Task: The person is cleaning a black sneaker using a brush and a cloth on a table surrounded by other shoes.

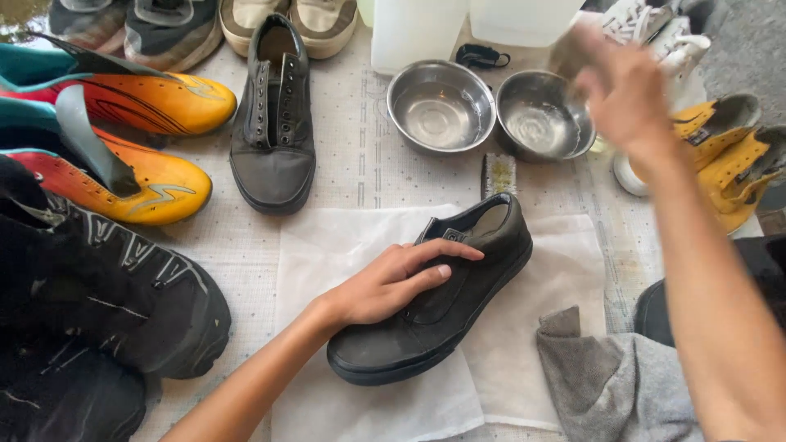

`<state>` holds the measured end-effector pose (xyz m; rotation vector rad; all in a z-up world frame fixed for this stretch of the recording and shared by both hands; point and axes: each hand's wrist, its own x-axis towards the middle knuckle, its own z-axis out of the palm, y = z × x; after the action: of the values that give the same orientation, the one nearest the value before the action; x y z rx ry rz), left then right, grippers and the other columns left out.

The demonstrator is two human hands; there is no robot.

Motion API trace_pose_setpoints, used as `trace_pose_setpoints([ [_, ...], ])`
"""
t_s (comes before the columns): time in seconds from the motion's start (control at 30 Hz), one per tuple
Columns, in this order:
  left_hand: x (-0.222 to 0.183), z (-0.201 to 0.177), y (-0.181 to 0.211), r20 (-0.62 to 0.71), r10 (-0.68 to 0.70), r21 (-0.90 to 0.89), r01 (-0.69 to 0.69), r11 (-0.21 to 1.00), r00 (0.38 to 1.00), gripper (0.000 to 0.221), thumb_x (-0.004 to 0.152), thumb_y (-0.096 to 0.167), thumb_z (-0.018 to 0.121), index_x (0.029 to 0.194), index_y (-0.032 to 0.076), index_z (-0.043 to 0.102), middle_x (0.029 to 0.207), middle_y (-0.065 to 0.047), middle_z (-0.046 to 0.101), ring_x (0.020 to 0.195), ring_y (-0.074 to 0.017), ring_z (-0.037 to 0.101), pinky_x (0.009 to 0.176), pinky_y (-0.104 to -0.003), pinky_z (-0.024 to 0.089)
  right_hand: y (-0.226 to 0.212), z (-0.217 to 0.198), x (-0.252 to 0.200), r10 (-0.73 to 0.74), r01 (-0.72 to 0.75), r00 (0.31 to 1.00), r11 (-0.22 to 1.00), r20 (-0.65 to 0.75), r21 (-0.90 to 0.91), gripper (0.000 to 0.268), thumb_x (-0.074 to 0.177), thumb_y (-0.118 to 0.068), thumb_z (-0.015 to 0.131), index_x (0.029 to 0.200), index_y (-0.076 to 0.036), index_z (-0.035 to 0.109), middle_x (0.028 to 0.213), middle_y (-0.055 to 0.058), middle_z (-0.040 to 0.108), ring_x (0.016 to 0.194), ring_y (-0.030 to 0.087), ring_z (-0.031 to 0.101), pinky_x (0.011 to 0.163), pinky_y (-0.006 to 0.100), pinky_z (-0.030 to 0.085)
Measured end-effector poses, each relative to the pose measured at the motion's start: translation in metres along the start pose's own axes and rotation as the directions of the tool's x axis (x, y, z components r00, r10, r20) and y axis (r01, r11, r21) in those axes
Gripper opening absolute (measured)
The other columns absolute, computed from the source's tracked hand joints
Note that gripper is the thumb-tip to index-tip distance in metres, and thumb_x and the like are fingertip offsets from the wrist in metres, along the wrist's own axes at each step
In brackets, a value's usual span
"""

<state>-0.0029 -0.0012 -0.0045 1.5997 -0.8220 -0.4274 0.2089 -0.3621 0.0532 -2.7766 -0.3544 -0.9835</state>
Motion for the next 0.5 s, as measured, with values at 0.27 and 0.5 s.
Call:
trace_pose_setpoints([
  [0.27,0.002,-0.002,0.001,0.015,0.02,0.03,-0.02,0.999,1.0,0.042,0.109,0.035,0.039,0.142,0.019,0.058,0.068,0.001,0.047,0.06,-0.0104,0.04,0.064,-0.026,0.034,-0.034,0.004,-0.054,-0.045,0.003,0.946,0.991,0.32,0.131,0.058,0.104,-0.001,0.06,0.16,-0.006,0.047,0.124,0.035,0.059,0.115,0.046,0.051,0.101,0.061,0.043],
  [0.5,0.001,-0.002,-0.002,0.009,0.02,0.0,-0.02,1.0,1.0,0.042,0.109,0.035,0.039,0.142,0.018,0.057,0.101,0.0,0.067,0.073,-0.0106,0.049,0.074,-0.025,0.037,-0.06,-0.043,-0.031,0.076,-0.11,0.874,0.993,0.479,0.042,0.061,0.106,-0.005,0.052,0.164,-0.014,0.034,0.132,0.036,0.052,0.112,0.044,0.053,0.096,0.061,0.048],
])
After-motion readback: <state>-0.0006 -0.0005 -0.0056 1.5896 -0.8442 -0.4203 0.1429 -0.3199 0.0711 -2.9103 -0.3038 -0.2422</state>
